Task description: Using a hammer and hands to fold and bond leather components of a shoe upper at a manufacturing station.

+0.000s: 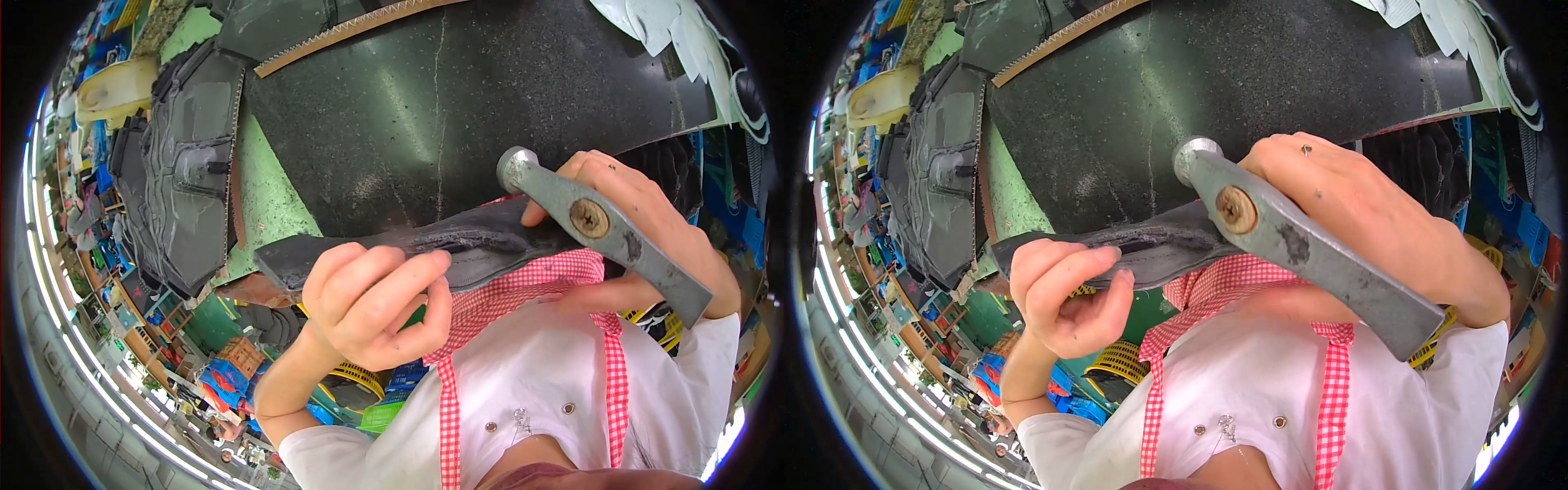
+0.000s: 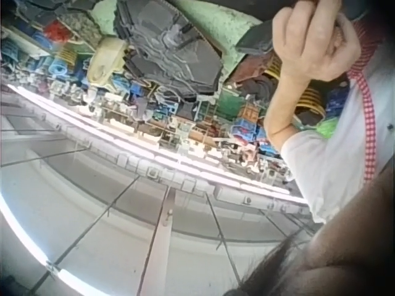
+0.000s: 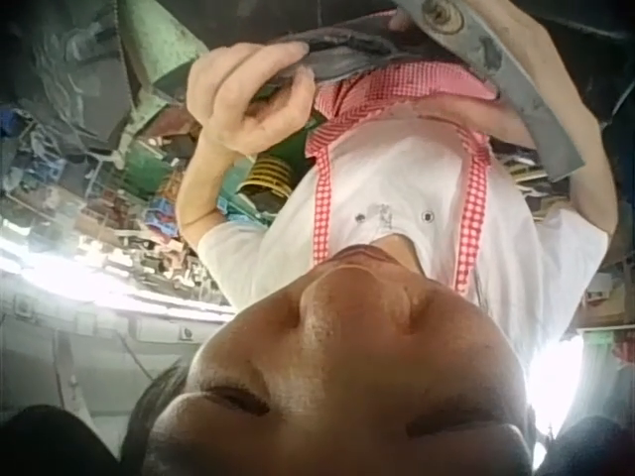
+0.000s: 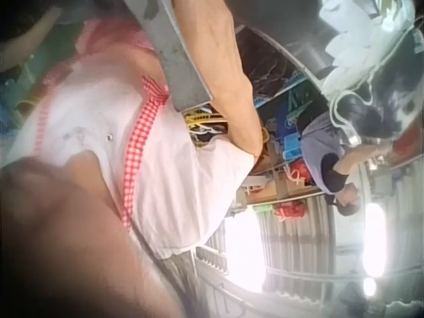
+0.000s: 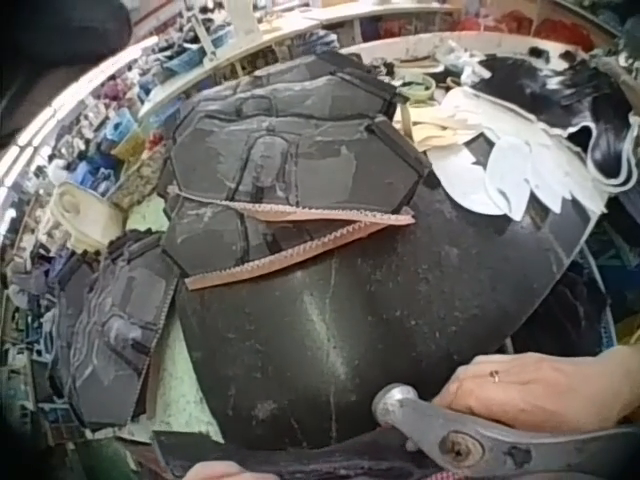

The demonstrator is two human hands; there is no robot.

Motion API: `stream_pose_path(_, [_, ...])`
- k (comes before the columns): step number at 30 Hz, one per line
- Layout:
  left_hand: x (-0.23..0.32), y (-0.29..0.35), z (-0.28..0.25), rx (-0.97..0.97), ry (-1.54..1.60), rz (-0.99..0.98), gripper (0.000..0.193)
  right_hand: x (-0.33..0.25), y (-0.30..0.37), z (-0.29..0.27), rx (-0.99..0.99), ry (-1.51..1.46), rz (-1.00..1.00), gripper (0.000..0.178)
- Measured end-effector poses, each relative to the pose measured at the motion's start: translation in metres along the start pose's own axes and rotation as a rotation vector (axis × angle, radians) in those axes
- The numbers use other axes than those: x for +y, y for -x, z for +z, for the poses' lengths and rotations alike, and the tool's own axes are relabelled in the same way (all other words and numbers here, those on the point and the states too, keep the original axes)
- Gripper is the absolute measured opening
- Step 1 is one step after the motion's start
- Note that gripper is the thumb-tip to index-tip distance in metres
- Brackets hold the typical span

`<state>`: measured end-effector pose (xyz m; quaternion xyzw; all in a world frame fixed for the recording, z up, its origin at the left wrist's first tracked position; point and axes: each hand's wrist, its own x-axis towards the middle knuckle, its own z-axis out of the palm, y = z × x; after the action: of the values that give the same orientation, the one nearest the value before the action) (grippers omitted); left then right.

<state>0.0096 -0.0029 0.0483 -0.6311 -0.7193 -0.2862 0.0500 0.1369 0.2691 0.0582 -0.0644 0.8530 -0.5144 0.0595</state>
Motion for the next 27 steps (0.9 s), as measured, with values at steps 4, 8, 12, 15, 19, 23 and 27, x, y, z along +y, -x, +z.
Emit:
stream_pose_path(4, [0.003,0.002,-0.004,0.012,-0.068,0.139,0.034,-0.009,-0.006,-0.007,-0.068,-0.118,0.261,0.046])
stream_pose_path(8, [0.006,0.0,-0.006,-0.012,-0.137,0.219,0.032,-0.01,-0.019,-0.004,-0.003,-0.052,0.11,0.038])
stream_pose_path(12, [0.008,-0.012,0.001,-0.008,-0.229,0.273,0.024,-0.006,-0.034,0.012,0.043,-0.043,-0.127,0.039])
stream_pose_path(15, [0.011,-0.016,0.004,0.07,-0.354,0.251,0.013,0.006,-0.042,0.025,0.033,-0.049,-0.17,0.036])
stream_pose_path(19, [0.007,-0.002,0.001,0.081,-0.418,0.14,0.02,0.015,-0.047,0.028,0.086,-0.211,-0.122,0.028])
stream_pose_path(23, [0.006,-0.001,-0.004,0.052,-0.355,0.077,0.022,0.016,-0.047,0.024,0.082,-0.405,0.078,0.026])
stream_pose_path(27, [0.005,-0.005,-0.004,0.023,-0.324,0.064,0.02,0.02,-0.047,0.028,0.103,-0.423,0.05,0.032])
